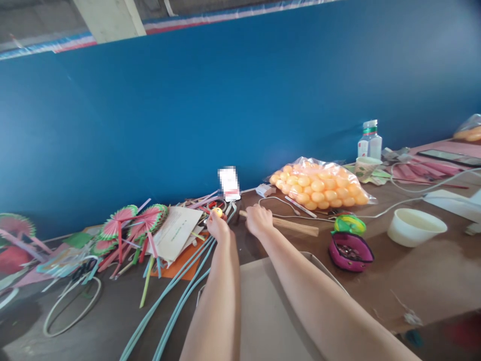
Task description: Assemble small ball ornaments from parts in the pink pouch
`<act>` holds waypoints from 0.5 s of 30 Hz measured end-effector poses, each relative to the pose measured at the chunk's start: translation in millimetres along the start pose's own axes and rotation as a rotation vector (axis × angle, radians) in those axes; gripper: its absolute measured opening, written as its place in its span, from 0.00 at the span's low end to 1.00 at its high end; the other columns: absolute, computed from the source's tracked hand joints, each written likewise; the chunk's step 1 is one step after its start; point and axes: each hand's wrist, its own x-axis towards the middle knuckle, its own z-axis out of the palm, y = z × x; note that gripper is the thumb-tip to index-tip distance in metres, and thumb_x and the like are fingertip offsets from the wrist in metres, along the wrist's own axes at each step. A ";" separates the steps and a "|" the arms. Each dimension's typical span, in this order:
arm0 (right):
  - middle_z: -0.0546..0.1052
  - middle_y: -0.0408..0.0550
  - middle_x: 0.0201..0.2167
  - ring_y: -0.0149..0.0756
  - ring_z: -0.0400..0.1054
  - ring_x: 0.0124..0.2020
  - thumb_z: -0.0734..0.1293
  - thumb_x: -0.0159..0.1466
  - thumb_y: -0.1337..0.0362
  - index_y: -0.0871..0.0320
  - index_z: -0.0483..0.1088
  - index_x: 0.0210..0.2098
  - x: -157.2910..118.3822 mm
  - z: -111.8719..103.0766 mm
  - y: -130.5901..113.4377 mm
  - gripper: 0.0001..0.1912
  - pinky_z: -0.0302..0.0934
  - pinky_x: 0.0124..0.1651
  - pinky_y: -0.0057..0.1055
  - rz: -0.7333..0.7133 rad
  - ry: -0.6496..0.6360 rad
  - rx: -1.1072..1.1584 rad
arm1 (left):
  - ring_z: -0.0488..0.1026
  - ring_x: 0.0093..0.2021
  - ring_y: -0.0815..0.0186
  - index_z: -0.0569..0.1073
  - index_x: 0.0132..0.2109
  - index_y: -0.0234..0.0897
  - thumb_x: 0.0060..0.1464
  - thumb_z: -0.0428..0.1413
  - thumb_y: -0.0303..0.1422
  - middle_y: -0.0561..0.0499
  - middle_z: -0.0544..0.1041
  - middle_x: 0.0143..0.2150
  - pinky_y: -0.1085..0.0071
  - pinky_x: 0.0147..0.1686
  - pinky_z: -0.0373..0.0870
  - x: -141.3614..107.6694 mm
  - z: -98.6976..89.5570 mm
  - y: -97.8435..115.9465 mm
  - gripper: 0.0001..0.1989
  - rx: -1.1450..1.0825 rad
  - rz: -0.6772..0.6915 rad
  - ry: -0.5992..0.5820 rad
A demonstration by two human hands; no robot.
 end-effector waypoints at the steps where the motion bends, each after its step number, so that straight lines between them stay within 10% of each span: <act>1: 0.73 0.60 0.47 0.49 0.68 0.49 0.62 0.62 0.69 0.59 0.74 0.46 1.0 0.6 0.6 0.14 0.58 0.47 0.41 0.016 -0.046 -0.015 | 0.72 0.30 0.69 0.70 0.36 0.33 0.57 0.51 0.34 0.50 0.70 0.30 0.72 0.33 0.71 -0.6 -0.2 0.8 0.08 0.023 0.013 -0.008; 15: 0.75 0.59 0.48 0.48 0.70 0.49 0.64 0.61 0.66 0.56 0.74 0.49 29.8 -0.8 -17.0 0.17 0.62 0.45 0.38 0.000 -0.102 -0.035 | 0.71 0.27 0.71 0.69 0.37 0.34 0.57 0.52 0.33 0.50 0.72 0.31 0.74 0.30 0.70 -2.6 6.0 -2.7 0.06 -0.029 -0.100 0.006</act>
